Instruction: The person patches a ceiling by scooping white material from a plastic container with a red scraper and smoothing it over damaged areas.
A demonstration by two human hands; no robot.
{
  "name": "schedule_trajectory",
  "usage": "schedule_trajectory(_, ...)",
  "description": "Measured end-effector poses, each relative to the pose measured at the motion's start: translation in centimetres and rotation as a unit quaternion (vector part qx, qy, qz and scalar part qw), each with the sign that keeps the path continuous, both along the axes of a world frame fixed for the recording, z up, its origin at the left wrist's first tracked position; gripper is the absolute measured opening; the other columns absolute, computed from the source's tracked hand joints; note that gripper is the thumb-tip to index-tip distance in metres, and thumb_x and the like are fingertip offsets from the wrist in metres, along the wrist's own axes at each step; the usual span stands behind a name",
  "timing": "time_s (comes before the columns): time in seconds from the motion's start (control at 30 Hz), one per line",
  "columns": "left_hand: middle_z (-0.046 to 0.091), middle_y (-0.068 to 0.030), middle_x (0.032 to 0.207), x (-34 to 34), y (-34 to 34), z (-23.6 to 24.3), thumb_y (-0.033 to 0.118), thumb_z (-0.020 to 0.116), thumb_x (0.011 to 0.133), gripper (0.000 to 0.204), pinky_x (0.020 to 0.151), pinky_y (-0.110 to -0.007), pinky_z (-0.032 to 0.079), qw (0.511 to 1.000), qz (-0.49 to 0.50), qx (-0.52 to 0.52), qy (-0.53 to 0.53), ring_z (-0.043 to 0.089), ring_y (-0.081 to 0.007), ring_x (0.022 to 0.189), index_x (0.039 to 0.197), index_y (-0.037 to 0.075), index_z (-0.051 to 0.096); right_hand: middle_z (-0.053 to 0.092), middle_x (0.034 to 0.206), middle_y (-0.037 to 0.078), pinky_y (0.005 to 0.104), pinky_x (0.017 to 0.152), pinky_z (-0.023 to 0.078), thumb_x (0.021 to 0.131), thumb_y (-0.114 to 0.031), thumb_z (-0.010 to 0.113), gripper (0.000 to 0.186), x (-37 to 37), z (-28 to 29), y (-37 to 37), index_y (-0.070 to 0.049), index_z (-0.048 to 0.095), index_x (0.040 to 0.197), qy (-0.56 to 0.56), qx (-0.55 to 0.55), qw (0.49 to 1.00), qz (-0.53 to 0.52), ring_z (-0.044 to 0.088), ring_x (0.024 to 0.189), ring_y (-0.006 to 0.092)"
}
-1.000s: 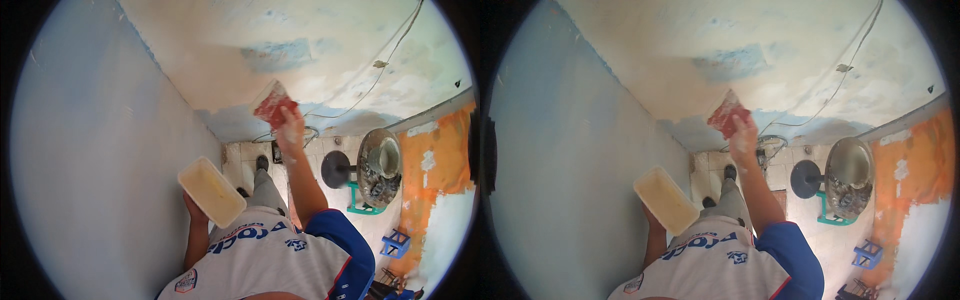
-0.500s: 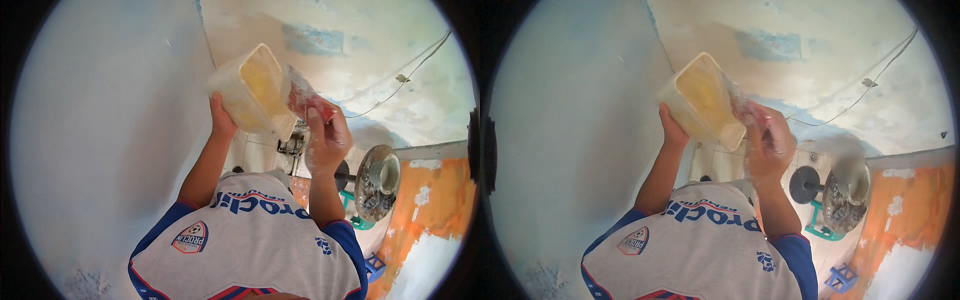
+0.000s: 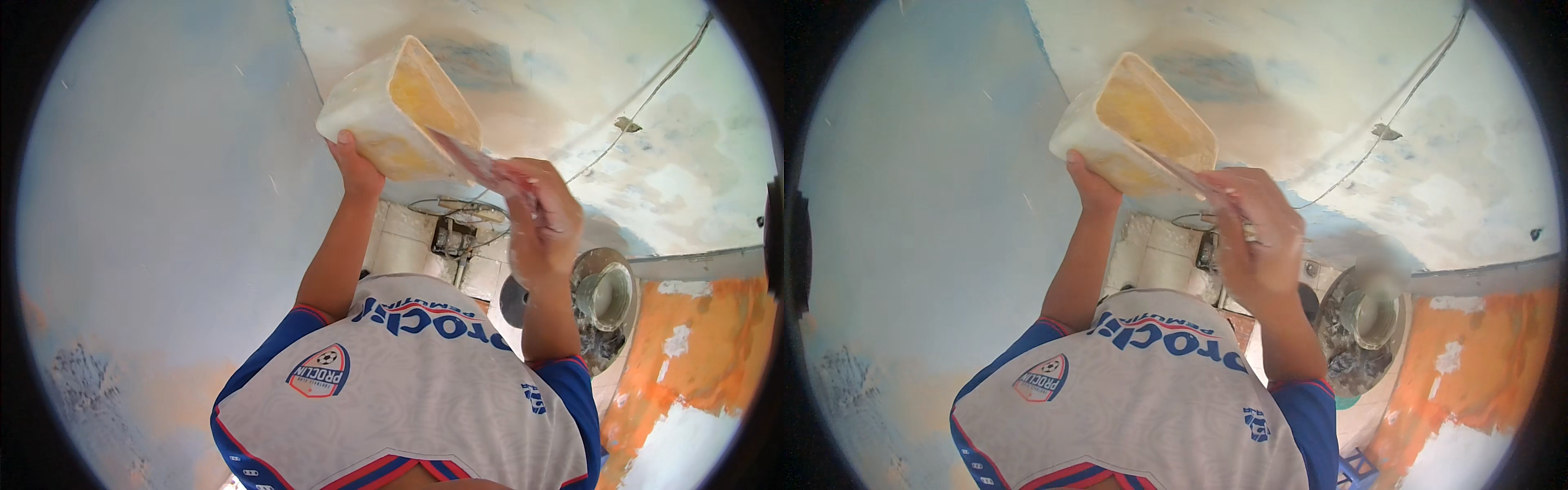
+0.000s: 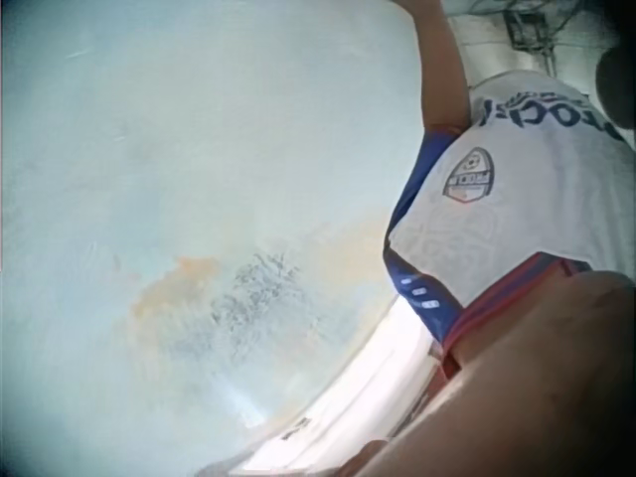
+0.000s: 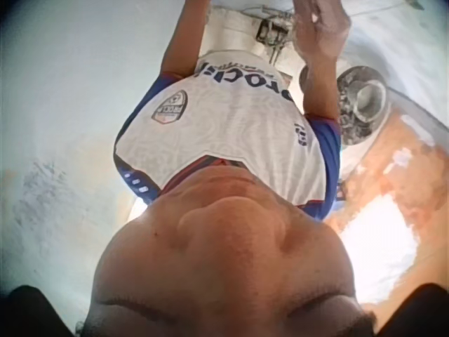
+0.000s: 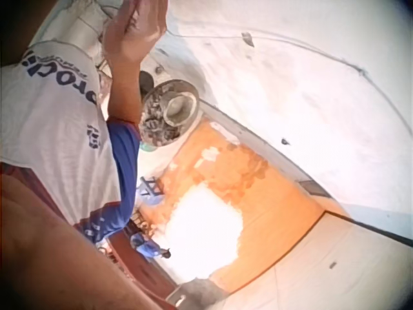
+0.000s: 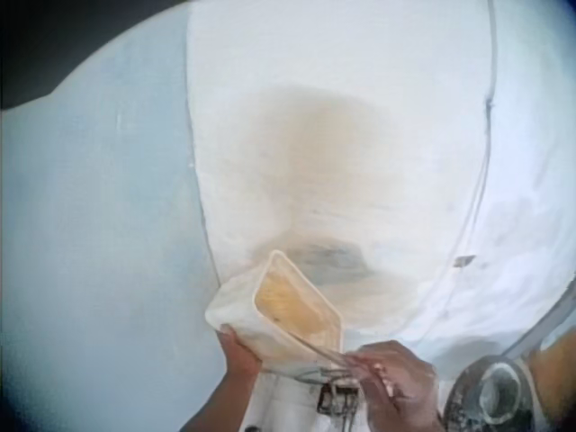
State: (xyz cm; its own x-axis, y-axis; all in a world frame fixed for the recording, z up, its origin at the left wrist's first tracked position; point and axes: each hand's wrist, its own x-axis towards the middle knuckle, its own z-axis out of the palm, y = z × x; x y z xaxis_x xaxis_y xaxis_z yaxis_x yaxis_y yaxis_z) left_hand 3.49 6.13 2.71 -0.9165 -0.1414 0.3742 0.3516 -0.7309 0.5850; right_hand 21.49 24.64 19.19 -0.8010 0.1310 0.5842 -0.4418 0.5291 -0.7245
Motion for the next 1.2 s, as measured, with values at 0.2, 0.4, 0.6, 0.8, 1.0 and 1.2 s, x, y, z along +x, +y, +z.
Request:
schedule_trajectory(0.2,0.053,-0.0121,0.149,1.6,2.5,-4.2,0.073,0.056,0.092,0.09,0.11,-0.047,0.048,0.985,-0.153,0.076,-0.009,0.054,-0.0291,0.136,0.153,0.007,0.044,0.073,0.114,0.012,0.0297,0.093,0.056,0.097,0.006,0.065,0.02,2.1,1.7,5.3,0.005,0.068,0.117,-0.083,-0.292,0.949,0.085,0.068,0.109,0.0172)
schedule_trajectory(0.4,0.054,-0.0126,0.15,4.2,5.4,-6.4,0.071,0.051,0.095,0.086,0.111,-0.046,0.047,0.978,-0.176,0.105,-0.042,0.054,-0.0297,0.136,0.153,0.007,0.044,0.077,0.11,0.013,0.0275,0.09,0.054,0.097,-0.001,0.064,0.03,0.7,-1.5,5.2,0.006,0.065,0.126,-0.181,-0.173,0.958,0.139,0.072,0.1,0.0153)
schedule_trajectory(0.6,0.057,-0.0139,0.147,7.5,7.7,-2.9,0.06,0.047,0.102,0.075,0.114,-0.046,0.045,0.995,-0.096,-0.012,0.01,0.056,-0.0301,0.135,0.153,0.006,0.042,0.075,0.11,0.012,0.027,0.088,0.054,0.099,0.0,0.062,0.032,-0.2,-4.3,7.6,0.007,0.064,0.13,-0.219,-0.231,0.932,0.176,0.069,0.097,0.013)
schedule_trajectory(0.8,0.059,-0.0143,0.143,7.8,7.0,-6.0,0.062,0.044,0.103,0.073,0.112,-0.048,0.047,0.985,-0.123,-0.037,-0.117,0.059,-0.0308,0.13,0.151,0.007,0.045,0.074,0.113,0.012,0.0282,0.089,0.056,0.1,0.002,0.061,0.035,-1.7,-7.5,10.7,0.005,0.062,0.135,-0.258,-0.328,0.882,0.218,0.07,0.1,0.0141)
schedule_trajectory(1.0,0.06,-0.0131,0.129,7.6,5.6,-6.6,0.038,0.06,0.102,0.054,0.094,-0.046,0.061,0.97,-0.134,-0.031,-0.201,0.066,-0.0266,0.116,0.142,0.008,0.038,0.074,0.116,0.012,0.029,0.089,0.057,0.1,0.0,0.063,0.035,-3.3,-10.9,11.2,0.004,0.062,0.135,-0.282,-0.388,0.856,0.192,0.071,0.1,0.0158)
schedule_trajectory(1.2,0.058,-0.015,0.129,5.4,3.0,-7.8,0.037,0.065,0.102,0.054,0.091,-0.046,0.061,0.951,-0.163,-0.064,-0.255,0.066,-0.0277,0.114,0.138,0.007,0.036,0.074,0.115,0.011,0.0299,0.088,0.058,0.1,-0.004,0.065,0.035,-5.2,-13.3,9.8,0.002,0.062,0.134,-0.294,-0.452,0.818,0.201,0.072,0.1,0.0166)
